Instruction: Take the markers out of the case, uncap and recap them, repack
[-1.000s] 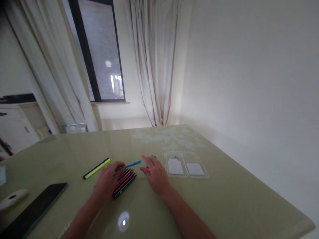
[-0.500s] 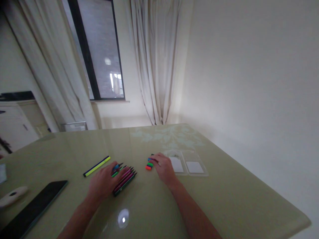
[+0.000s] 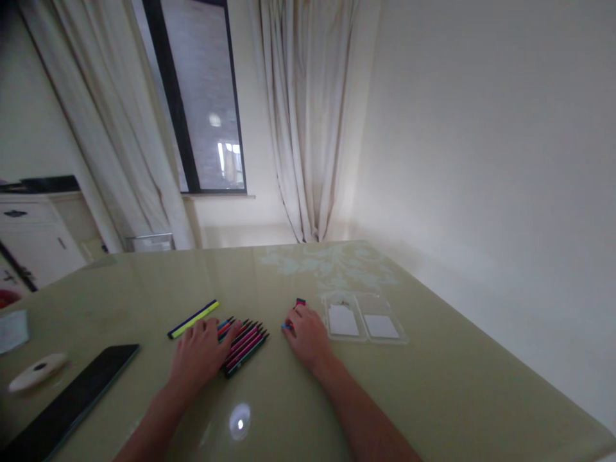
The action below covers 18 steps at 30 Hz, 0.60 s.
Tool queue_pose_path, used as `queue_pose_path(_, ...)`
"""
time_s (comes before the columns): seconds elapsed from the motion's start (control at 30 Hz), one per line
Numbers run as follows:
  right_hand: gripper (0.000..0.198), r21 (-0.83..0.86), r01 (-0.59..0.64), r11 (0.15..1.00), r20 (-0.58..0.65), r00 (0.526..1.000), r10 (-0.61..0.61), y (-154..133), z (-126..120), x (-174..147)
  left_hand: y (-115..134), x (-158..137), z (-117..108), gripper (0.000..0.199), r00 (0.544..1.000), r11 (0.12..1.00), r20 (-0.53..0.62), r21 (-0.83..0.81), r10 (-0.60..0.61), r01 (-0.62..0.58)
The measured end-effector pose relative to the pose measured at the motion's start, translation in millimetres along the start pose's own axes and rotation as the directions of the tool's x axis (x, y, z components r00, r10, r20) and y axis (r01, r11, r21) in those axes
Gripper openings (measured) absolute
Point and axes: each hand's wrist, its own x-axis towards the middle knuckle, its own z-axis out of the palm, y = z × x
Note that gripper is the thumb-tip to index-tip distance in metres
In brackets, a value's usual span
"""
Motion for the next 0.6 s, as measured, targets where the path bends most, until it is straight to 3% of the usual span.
queue_pose_path(0.27, 0.004, -0.072, 0.012, 0.997, -0.028, 0.999, -0.014, 0, 7, 1, 36, -18, 33, 0.111, 0.999, 0.985, -0.044, 0.173, 0.029, -0.021)
queue_pose_path(0.47, 0.003, -0.139, 0.016, 0.990, -0.041, 0.999, -0.022, -3, 7, 1, 22, -12, 43, 0.110, 0.995, 0.977, -0.013, 0.189, 0.099, -0.095)
queue_pose_path(0.6, 0.006, -0.158, 0.012, 0.987, -0.040, 0.999, -0.019, -2, 7, 2, 12, -7, 40, 0.108, 0.983, 0.977, 0.038, 0.115, 0.178, -0.181)
